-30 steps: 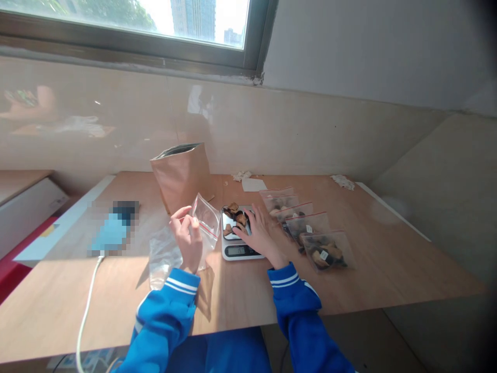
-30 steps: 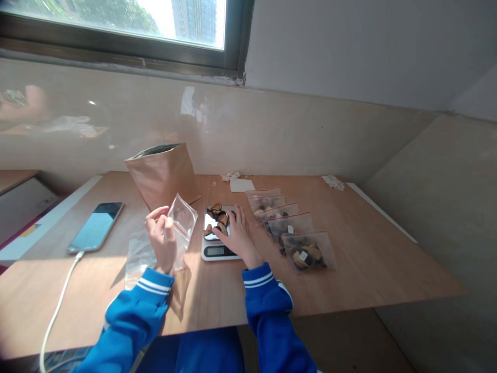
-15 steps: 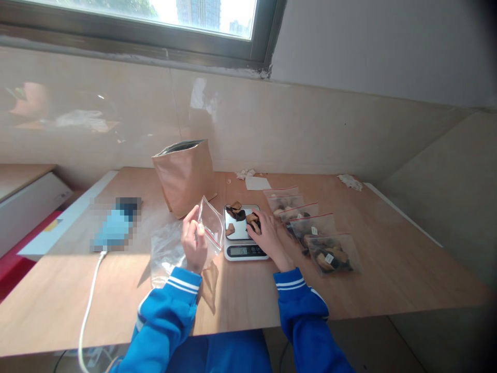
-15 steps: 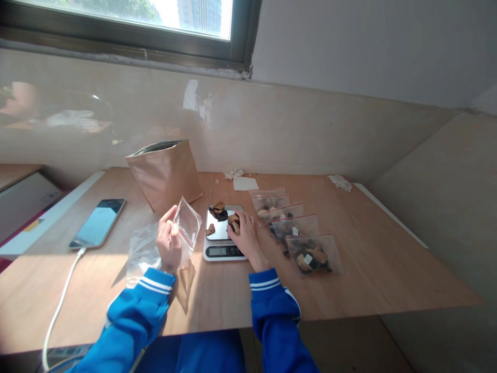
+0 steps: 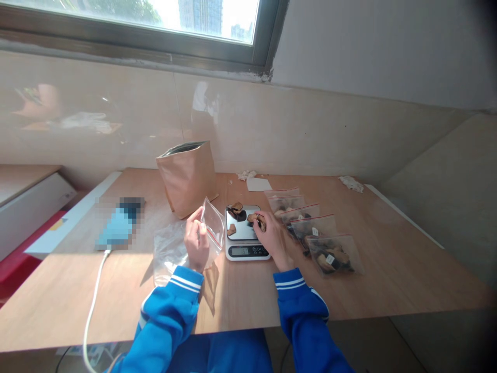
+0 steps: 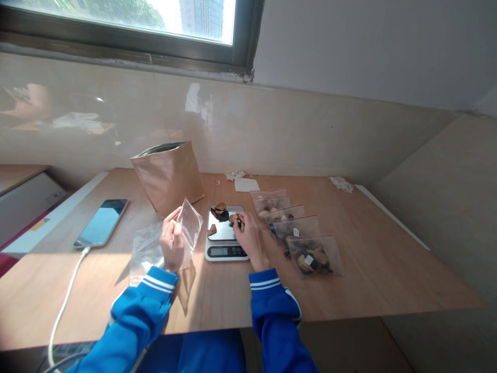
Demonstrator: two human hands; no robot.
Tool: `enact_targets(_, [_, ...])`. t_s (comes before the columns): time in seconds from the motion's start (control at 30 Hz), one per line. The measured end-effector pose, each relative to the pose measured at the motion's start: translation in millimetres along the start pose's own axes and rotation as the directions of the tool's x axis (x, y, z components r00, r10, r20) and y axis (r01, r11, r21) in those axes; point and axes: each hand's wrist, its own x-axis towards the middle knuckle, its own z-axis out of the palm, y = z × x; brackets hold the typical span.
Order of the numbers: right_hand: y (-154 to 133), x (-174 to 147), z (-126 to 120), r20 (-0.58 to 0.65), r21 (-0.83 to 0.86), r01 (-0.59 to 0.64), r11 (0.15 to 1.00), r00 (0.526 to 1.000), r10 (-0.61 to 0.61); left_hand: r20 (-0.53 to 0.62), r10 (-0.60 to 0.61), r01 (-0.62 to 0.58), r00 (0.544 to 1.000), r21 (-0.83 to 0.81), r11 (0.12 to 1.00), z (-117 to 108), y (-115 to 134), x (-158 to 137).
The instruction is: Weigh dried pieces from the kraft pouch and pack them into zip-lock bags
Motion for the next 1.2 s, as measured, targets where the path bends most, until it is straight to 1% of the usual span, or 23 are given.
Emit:
enact_targets(0.13, [-10,10,-3,0.022,0.048,0.011,0.999,1.0,-0.012,-0.021,0.039,-0.039,0.999,0.017,0.999,2,-7,0])
enact_targets(0.23, [-20,18,-5,0.038,0.057,0.02,0.998,0.999,-0.022,-0.012,0.058,-0.058,0.998,0.028,0.998,3,-10,0])
enact_targets(0.3, [-30,22,-8,0.025,0.073,0.01,0.997,1.0,-0.012,-0.007,0.062,-0.062,0.998,0.031,0.998,2,-10,0])
enact_targets(0.37, [-45,25,-14,-0.013,0.169,-0.037,0.985,0.999,0.04,-0.001,0.065,-0.065,0.998,0.026,0.998,2,-10,0])
enact_targets(0.4, [-56,27,-20,-0.037,0.26,-0.072,0.963,0.996,0.084,0.002,0.067,-0.067,0.998,0.022,0.998,2,-10,0])
enact_targets(0.43, [-68,29,-26,-0.059,0.373,-0.108,0.922,0.988,0.139,0.009,0.066,-0.066,0.998,0.02,0.998,2,-10,0])
enact_targets(0.47, [-81,32,-34,-0.081,0.498,-0.135,0.857,0.976,0.201,0.013,0.063,-0.064,0.998,0.019,0.998,2,-10,0])
enact_targets(0.5, [-95,35,-44,-0.1,0.617,-0.142,0.774,0.962,0.256,0.013,0.062,-0.062,0.998,0.018,0.998,2,-9,0])
enact_targets(0.57, [-122,43,-64,-0.153,0.8,-0.087,0.593,0.927,0.342,0.014,0.062,-0.062,0.998,0.018,0.998,2,-9,-1])
enact_targets(0.6, [-134,47,-73,-0.173,0.858,-0.043,0.512,0.914,0.367,0.016,0.063,-0.063,0.998,0.018,0.998,2,-9,-1])
enact_targets(0.67, [-152,54,-88,-0.18,0.923,0.013,0.384,0.898,0.401,0.017,0.062,-0.063,0.998,0.017,0.998,2,-10,-1])
enact_targets(0.73, [-164,58,-91,-0.104,0.961,-0.016,0.275,0.904,0.415,0.023,0.062,-0.063,0.998,0.01,0.998,2,-11,-2])
enact_targets(0.77, [-167,58,-88,-0.032,0.976,-0.06,0.21,0.911,0.411,0.027,0.066,-0.066,0.997,0.002,0.998,2,-12,-2])
enact_targets(0.83, [-171,56,-73,0.151,0.98,-0.189,0.065,0.913,0.378,0.038,0.072,-0.072,0.997,-0.012,0.997,1,-12,-2])
enact_targets(0.9, [-173,52,-54,0.317,0.947,-0.317,-0.058,0.883,0.346,0.047,0.071,-0.07,0.996,-0.018,0.997,1,-13,-2])
enact_targets(0.93, [-173,51,-45,0.37,0.928,-0.358,-0.1,0.861,0.35,0.049,0.067,-0.066,0.997,-0.02,0.998,1,-13,-2])
enact_targets(0.97, [-174,50,-38,0.394,0.919,-0.375,-0.125,0.841,0.37,0.048,0.061,-0.061,0.997,-0.022,0.998,1,-13,-2])
enact_targets(1.0, [-174,50,-33,0.384,0.923,-0.362,-0.133,0.83,0.404,0.044,0.056,-0.055,0.997,-0.026,0.998,1,-13,-2])
enact_targets(1.03, [-175,50,-31,0.342,0.939,-0.322,-0.123,0.829,0.443,0.041,0.053,-0.052,0.998,-0.032,0.998,1,-13,-3])
enact_targets(1.07, [-176,51,-30,0.268,0.962,-0.258,-0.089,0.836,0.479,0.039,0.049,-0.047,0.998,-0.04,0.998,1,-13,-3])
enact_targets(1.13, [-177,51,-28,0.066,0.994,-0.1,0.037,0.85,0.523,0.04,0.039,-0.036,0.998,-0.064,0.997,1,-12,-4])
enact_targets(1.17, [-177,50,-26,-0.024,0.993,-0.042,0.113,0.853,0.522,0.038,0.034,-0.031,0.999,-0.078,0.996,1,-11,-4])
enact_targets(1.2, [-176,49,-22,-0.082,0.982,-0.016,0.186,0.859,0.506,0.037,0.028,-0.024,0.999,-0.095,0.995,1,-11,-4])
